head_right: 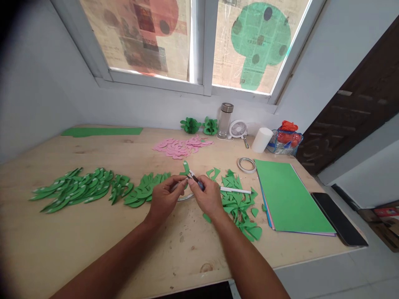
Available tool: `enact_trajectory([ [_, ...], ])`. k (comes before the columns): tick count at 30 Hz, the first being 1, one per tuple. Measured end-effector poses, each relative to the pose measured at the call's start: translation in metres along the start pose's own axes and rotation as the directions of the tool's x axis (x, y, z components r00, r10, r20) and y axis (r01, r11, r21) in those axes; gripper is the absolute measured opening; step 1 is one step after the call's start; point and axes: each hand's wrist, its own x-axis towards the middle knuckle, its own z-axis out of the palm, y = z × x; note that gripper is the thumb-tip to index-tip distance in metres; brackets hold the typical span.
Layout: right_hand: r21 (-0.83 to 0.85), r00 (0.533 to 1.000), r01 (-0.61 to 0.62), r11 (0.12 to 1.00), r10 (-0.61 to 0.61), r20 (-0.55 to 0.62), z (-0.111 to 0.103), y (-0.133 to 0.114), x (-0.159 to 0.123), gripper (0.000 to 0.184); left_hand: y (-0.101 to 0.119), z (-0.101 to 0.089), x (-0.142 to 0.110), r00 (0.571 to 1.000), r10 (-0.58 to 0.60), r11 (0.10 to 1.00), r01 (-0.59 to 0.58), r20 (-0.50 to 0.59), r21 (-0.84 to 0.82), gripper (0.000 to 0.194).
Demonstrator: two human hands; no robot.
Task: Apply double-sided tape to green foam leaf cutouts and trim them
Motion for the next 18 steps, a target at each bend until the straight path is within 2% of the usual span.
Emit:
enact_trajectory([
  [18,-0.008,1.000,0.005,1.000,-0.005,-0.008,-0.0008,-0.0016,-0.0005,0.033,0.0001,-0.0002,0.0003,1.000,-0.006,1.000,0.006,0.002,0.002,0.016],
])
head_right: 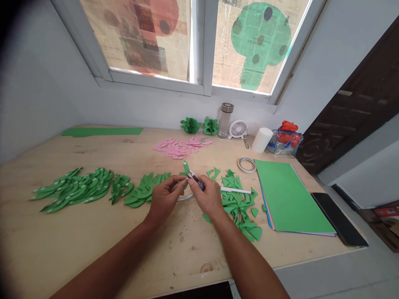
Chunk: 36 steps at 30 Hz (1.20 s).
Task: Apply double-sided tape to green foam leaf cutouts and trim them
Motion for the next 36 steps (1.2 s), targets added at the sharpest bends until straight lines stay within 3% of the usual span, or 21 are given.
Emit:
enact_trajectory([
  [36,0.029,1.000,0.003,1.000,-0.004,0.006,0.0005,0.0007,-0.0004,0.031,-0.0011,0.0003,-0.0003,1.000,-0.006,1.000,0.006,0.001,-0.028,0.016],
])
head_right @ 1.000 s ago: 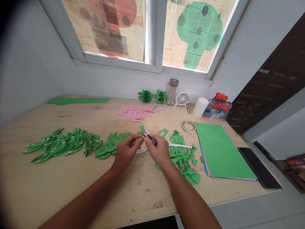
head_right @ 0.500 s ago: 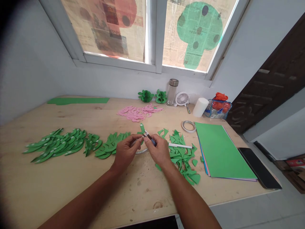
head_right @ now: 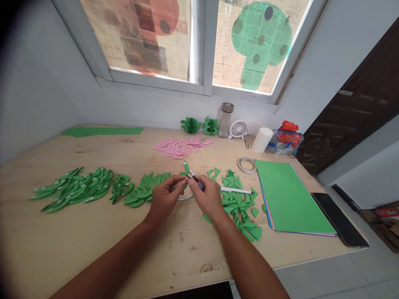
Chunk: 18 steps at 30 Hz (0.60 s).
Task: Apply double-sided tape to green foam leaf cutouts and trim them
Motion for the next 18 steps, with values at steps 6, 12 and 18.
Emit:
enact_trajectory([
  [6,-0.012,1.000,-0.006,1.000,0.006,-0.001,-0.0009,-0.0021,-0.0006,0.032,0.0003,-0.0003,-0.0001,1.000,-0.001,1.000,0.001,0.001,0.017,0.016],
  [12,-0.014,1.000,-0.005,1.000,0.005,0.002,-0.0012,-0.0026,0.0001,0.033,0.0010,-0.0002,0.0002,1.000,0.006,1.000,-0.006,-0.001,0.016,0.017],
  [18,-0.012,1.000,-0.007,1.000,0.007,0.003,-0.0011,-0.0017,0.0003,0.033,-0.0003,-0.0001,0.0004,1.000,0.004,1.000,-0.004,0.005,0.004,0.016],
])
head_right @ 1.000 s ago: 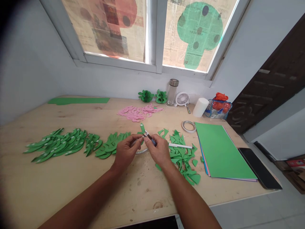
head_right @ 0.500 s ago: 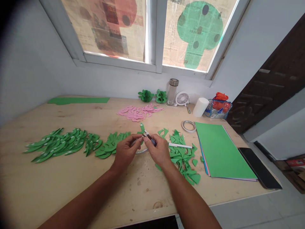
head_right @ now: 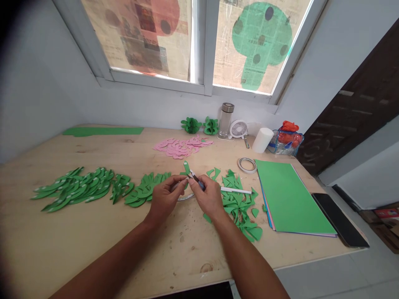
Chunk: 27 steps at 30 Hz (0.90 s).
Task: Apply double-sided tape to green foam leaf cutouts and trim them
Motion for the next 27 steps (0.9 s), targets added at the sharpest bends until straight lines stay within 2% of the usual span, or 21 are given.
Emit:
enact_trajectory([
  [27,0.001,1.000,-0.006,1.000,0.006,-0.001,0.0014,0.0018,0.0004,0.034,0.0001,0.0002,0.0000,1.000,-0.001,1.000,0.001,-0.002,-0.002,0.017],
])
